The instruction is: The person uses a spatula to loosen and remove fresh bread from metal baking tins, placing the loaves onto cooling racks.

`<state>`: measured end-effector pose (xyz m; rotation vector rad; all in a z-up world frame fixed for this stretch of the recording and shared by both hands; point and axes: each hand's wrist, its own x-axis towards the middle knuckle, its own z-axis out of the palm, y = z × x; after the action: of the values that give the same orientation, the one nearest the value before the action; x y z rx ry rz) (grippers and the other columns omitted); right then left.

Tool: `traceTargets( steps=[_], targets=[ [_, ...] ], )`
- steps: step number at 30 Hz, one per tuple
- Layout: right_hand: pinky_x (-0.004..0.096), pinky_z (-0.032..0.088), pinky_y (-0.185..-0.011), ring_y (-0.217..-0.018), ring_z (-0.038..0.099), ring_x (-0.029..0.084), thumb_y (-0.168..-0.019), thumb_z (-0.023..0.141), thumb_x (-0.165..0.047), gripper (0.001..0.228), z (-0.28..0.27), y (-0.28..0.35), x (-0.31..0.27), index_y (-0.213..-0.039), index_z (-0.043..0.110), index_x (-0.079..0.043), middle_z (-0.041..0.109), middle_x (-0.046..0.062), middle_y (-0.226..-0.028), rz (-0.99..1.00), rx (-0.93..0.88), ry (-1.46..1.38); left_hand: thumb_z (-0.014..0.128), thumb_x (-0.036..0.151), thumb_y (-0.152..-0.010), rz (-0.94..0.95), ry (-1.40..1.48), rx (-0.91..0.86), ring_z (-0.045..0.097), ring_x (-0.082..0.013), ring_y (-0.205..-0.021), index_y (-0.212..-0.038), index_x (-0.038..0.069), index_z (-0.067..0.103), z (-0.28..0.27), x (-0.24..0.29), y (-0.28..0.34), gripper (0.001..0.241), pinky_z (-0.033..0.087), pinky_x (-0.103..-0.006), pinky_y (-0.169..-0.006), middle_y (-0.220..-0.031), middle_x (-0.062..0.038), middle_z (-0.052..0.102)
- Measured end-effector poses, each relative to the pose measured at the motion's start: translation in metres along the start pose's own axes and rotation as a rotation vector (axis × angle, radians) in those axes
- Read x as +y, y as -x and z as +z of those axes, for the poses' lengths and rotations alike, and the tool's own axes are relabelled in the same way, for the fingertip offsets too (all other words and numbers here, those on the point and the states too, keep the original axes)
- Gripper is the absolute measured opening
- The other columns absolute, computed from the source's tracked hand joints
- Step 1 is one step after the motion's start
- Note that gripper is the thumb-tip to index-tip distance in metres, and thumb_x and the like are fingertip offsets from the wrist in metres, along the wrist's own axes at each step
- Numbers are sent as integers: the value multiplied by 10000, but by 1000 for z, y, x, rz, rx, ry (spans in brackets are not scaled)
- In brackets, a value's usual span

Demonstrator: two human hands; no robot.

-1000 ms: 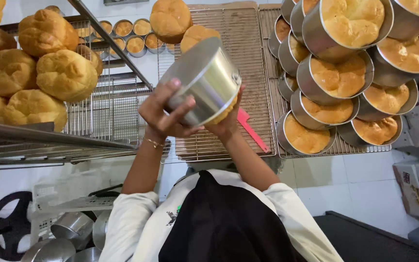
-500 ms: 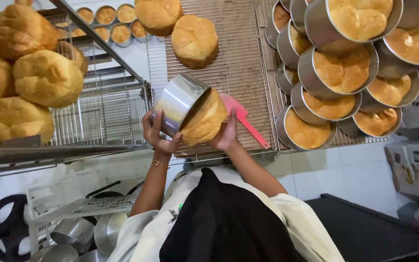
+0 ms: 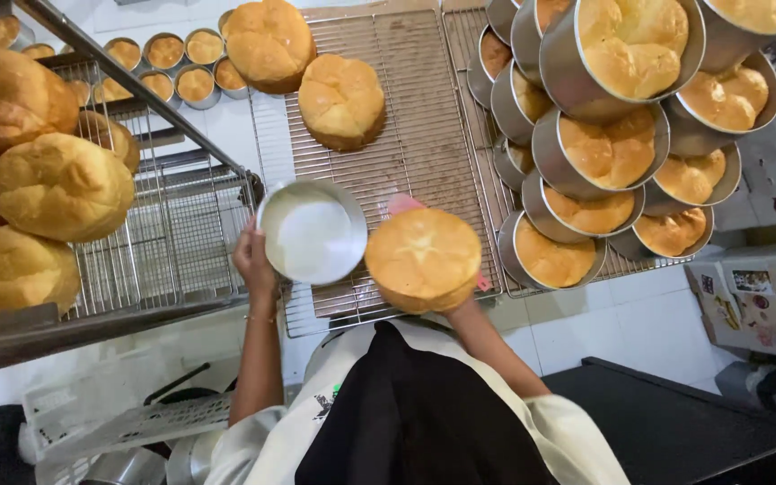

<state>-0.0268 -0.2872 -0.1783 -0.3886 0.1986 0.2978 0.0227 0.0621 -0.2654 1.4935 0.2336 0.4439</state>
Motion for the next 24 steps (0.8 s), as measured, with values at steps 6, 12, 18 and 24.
traceTargets(
  steps=[6, 12, 18, 24],
  targets=[
    [589, 371, -1186, -1463, 419, 371, -912, 437, -786, 940, 27, 22, -40, -1592, 371, -140, 427, 146, -1610, -73, 146, 97, 583, 452, -1010, -471, -407, -379, 688, -353, -1150, -1368, 43, 712, 2, -17, 25, 559, 552, -492, -1006, -1250, -225, 755],
    [593, 423, -1115, -1410, 496, 353, -870, 441, -801, 953, 113, 16, -59, -1591, 301, -193, 452, 106, -1572, 37, -33, 154, 610, 640, -929, 154, 107, -807, 269, -326, -1590, -1649, 153, 278, 92, 127, -10, 931, 239, -494, -1283, -1699, -170, 297],
    [521, 476, -1033, -1231, 511, 313, -1029, 560, -587, 779, 17, -31, -45, -1679, 264, -278, 468, 163, -1442, -20, 33, 507, 615, 571, -994, -535, 868, -883, 442, -388, -1424, -1603, 9, 297, 96, -20, -35, 888, 382, -547, -1189, -1568, -220, 420],
    [487, 497, -1081, -1344, 548, 276, -980, 583, -435, 676, 7, -117, -40, -1570, 335, -214, 505, 78, -1528, -34, 85, 211, 619, 487, -983, -770, 1033, -729, 506, -353, -1397, -1559, 24, 336, 157, -2, -65, 791, 436, -512, -1159, -1531, -191, 500]
  ],
)
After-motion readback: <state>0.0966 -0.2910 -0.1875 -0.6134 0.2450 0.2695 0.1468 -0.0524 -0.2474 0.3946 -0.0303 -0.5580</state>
